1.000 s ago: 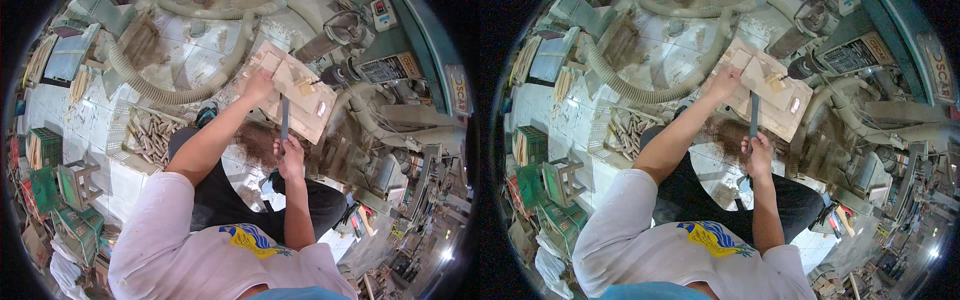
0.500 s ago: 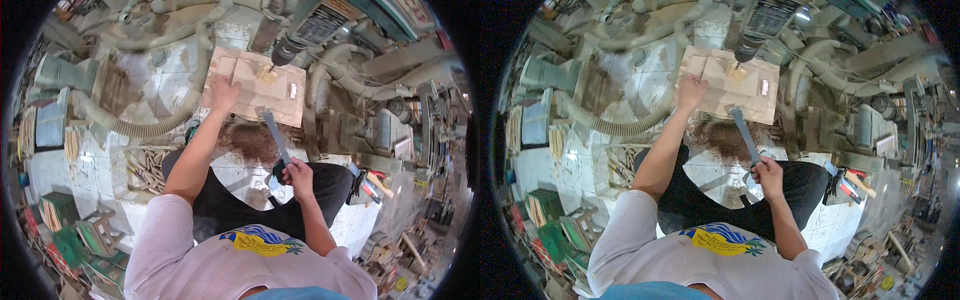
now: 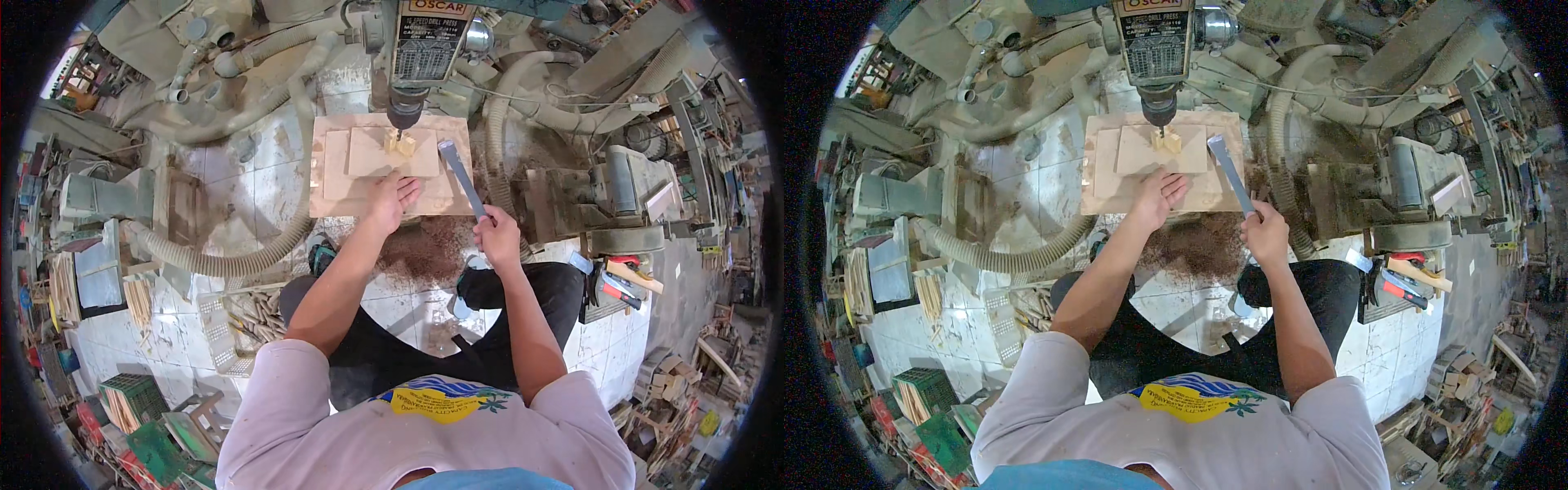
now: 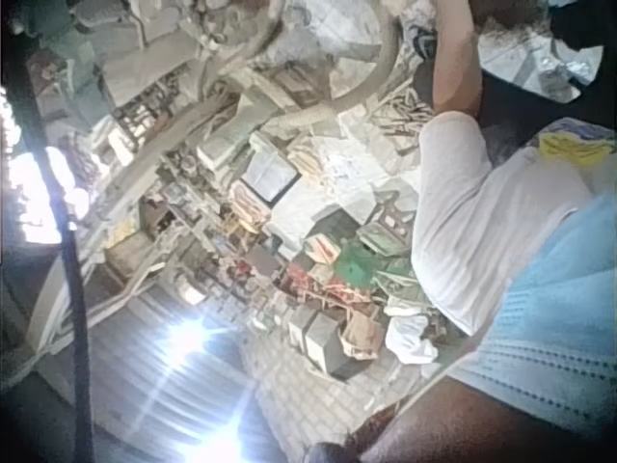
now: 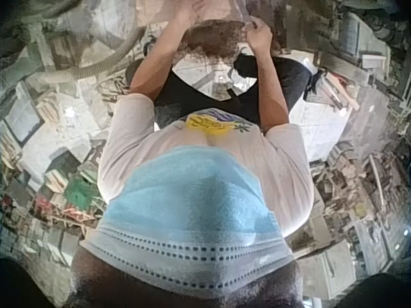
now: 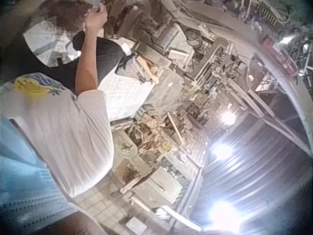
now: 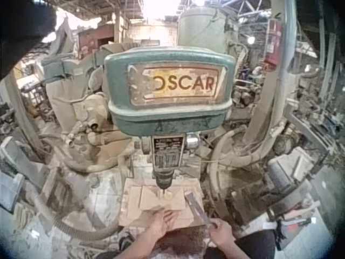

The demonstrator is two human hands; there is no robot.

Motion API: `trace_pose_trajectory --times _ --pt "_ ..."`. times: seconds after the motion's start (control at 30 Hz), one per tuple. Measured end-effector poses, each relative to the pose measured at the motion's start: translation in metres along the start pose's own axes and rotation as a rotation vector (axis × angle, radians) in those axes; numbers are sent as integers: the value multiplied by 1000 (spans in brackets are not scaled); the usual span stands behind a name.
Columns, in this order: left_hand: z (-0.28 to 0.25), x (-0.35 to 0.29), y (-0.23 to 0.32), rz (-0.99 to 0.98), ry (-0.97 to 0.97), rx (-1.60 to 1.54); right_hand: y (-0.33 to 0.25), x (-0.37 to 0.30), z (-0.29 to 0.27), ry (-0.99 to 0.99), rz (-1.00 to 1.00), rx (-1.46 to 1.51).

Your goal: The person assembles a wooden structure by hammering nails into a rectangular wooden board. They use a hammer to drive nails into pre-drilled holes and attach smaller wooden pieces to the board. The person also uses pliers to adjust nails and a brush to clean sawdust from the work surface.

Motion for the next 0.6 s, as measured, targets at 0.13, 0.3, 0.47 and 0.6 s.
trace_pose_trajectory --times 0.13,0.3,0.47,0.6 --pt "-1 3 -2 6 67 32 4 6 -2 -46 -9 -13" --pt "2 -2 -7 67 68 6 -3 7 -7 -193 143 170" --pt "2 1 -4 49 76 14 -3 12 -23 31 -160 -34" --pt "-5 2 -6 41 58 35 -28 25 -39 209 -534 -547"
Point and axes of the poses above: each hand's wrist, its own x-axis towards the middle knuckle, its own z-axis out of the palm, y = z × x, the point moved 3 cm from there along x, towards the middle knuckle, and after that the axes turned 4 degrees about z, right-handed, at the moved point
